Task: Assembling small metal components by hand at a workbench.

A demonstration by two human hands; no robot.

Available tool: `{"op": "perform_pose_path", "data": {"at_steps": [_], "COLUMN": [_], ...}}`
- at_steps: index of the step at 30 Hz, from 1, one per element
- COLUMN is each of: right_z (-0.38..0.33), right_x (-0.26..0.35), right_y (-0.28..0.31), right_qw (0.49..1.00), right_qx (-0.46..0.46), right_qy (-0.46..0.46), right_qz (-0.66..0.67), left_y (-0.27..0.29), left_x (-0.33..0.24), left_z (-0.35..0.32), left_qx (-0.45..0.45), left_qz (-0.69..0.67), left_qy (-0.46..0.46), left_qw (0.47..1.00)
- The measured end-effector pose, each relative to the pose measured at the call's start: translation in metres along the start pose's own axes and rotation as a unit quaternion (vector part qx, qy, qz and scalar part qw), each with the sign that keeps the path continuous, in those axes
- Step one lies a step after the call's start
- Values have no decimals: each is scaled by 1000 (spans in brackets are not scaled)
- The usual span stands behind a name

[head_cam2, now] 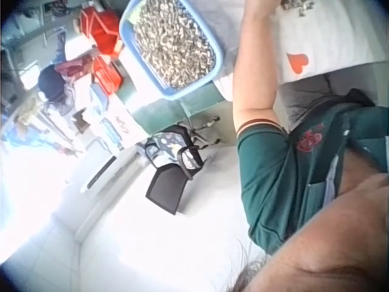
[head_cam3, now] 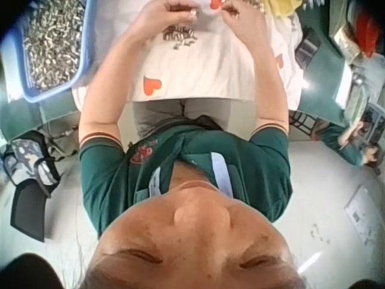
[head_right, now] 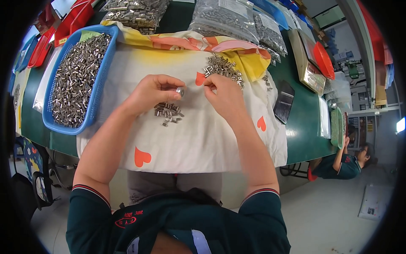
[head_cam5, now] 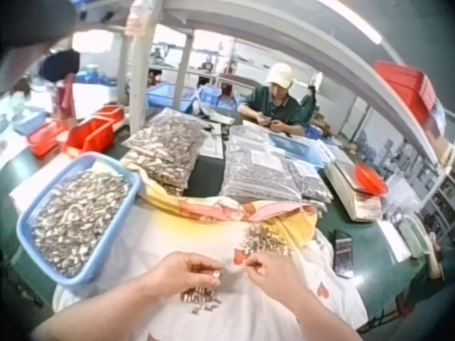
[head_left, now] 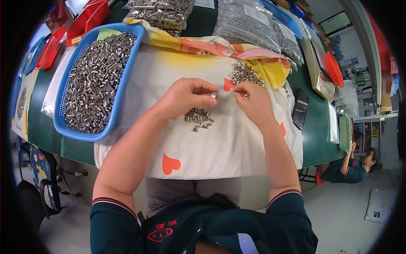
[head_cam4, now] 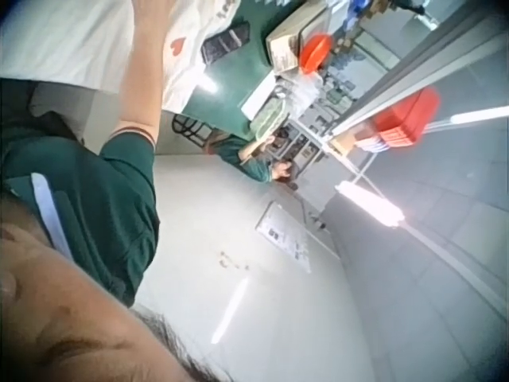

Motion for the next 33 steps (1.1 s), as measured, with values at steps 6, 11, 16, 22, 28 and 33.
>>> {"op": "perform_pose_path", "data": {"at_steps": [6,11,16,22,28,33], "right_z": [-12,-14,-17,-16,9,17], "right_x": [26,30,38,28,-6,-20], "right_y": [-14,-18,-17,-17,7,-16], "right_qw": [964,968,988,979,993,984], "right_qx": [-23,-41,-115,-18,-77,-25], "right_qy": [-80,-70,69,-50,-91,13], "right_qz": [254,236,74,197,-17,-177], "left_y": [3,2,0,0,-5,-3], "left_x": [3,3,1,1,-3,-2], "left_z": [2,1,0,-3,-3,-3], "left_qx": [2,-10,-31,4,9,8], "left_qz": [-36,-15,39,38,100,96], "left_qy": [-11,-6,-25,10,-22,-15], "left_qw": [999,1000,998,999,995,995]}}
Point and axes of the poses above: each hand's wrist, its own z-axis towards the middle knuckle, its own y-axis out of the back of the hand, x = y × z, the point moved 4 cm from there along z, towards the middle knuckle, and after that the axes turned 6 degrees about -x, right-handed, at the moved point
